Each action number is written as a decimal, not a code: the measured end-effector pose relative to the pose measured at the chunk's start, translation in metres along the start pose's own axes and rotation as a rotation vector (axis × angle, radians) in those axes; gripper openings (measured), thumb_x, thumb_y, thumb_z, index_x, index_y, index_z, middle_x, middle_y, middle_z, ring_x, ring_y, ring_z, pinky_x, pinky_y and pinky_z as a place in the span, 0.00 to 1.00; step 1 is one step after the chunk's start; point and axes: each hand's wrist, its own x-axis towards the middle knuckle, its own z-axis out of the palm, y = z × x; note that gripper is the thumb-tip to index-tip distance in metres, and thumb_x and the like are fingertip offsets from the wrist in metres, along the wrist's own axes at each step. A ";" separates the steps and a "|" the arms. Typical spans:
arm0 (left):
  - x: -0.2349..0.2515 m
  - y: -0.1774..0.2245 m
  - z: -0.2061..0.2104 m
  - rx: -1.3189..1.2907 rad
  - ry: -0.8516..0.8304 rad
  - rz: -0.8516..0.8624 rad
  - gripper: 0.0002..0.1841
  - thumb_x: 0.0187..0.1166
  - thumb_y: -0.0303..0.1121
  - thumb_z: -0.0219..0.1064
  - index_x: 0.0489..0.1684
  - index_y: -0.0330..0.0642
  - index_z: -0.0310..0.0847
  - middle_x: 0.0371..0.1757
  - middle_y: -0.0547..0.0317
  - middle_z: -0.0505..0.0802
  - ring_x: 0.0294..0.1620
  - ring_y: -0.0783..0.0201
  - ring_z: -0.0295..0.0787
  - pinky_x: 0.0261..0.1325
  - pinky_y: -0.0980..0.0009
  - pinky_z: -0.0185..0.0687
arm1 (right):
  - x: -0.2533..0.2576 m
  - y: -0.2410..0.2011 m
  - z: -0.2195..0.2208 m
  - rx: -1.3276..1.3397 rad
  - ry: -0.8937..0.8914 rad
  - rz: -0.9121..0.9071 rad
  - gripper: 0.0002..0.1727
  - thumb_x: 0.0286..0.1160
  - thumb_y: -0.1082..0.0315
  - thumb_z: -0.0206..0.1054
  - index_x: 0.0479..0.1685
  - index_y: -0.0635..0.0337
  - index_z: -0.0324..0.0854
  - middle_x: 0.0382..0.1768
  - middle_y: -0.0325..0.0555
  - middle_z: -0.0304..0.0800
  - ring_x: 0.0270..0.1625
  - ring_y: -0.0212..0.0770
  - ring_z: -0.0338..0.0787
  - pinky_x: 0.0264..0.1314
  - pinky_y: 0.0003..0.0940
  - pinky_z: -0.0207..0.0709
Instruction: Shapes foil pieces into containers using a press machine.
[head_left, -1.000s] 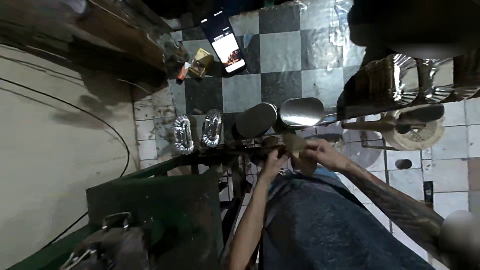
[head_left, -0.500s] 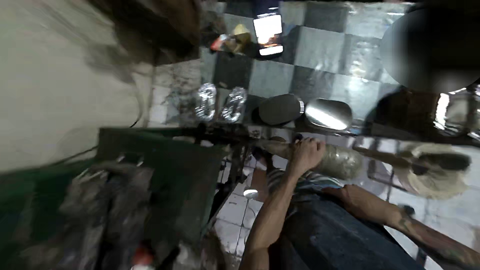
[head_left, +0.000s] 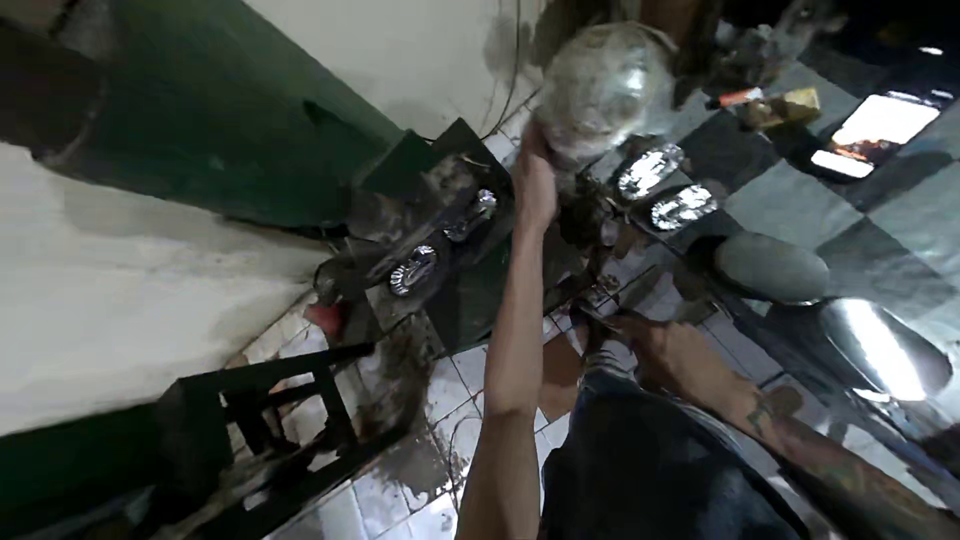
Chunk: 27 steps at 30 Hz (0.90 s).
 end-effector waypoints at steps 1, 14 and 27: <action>-0.007 -0.003 -0.015 0.197 -0.032 -0.045 0.29 0.96 0.41 0.35 0.76 0.32 0.76 0.71 0.40 0.87 0.76 0.54 0.79 0.84 0.53 0.64 | 0.010 -0.006 0.001 -0.016 -0.029 0.009 0.25 0.84 0.68 0.59 0.80 0.43 0.80 0.45 0.64 0.95 0.44 0.71 0.93 0.47 0.71 0.82; -0.098 -0.164 -0.237 0.857 -0.407 -0.375 0.10 0.84 0.37 0.68 0.52 0.47 0.94 0.87 0.50 0.74 0.87 0.41 0.65 0.86 0.30 0.48 | 0.225 -0.094 0.022 -0.520 0.425 -0.698 0.26 0.76 0.79 0.68 0.72 0.47 0.84 0.65 0.72 0.86 0.63 0.73 0.89 0.60 0.61 0.86; -0.289 -0.156 -0.113 0.023 -0.613 -0.455 0.17 0.74 0.32 0.72 0.60 0.36 0.90 0.66 0.40 0.88 0.72 0.47 0.82 0.79 0.50 0.72 | 0.234 -0.244 0.020 -0.473 -0.404 -0.462 0.17 0.85 0.68 0.62 0.66 0.67 0.82 0.63 0.65 0.86 0.67 0.67 0.85 0.66 0.67 0.76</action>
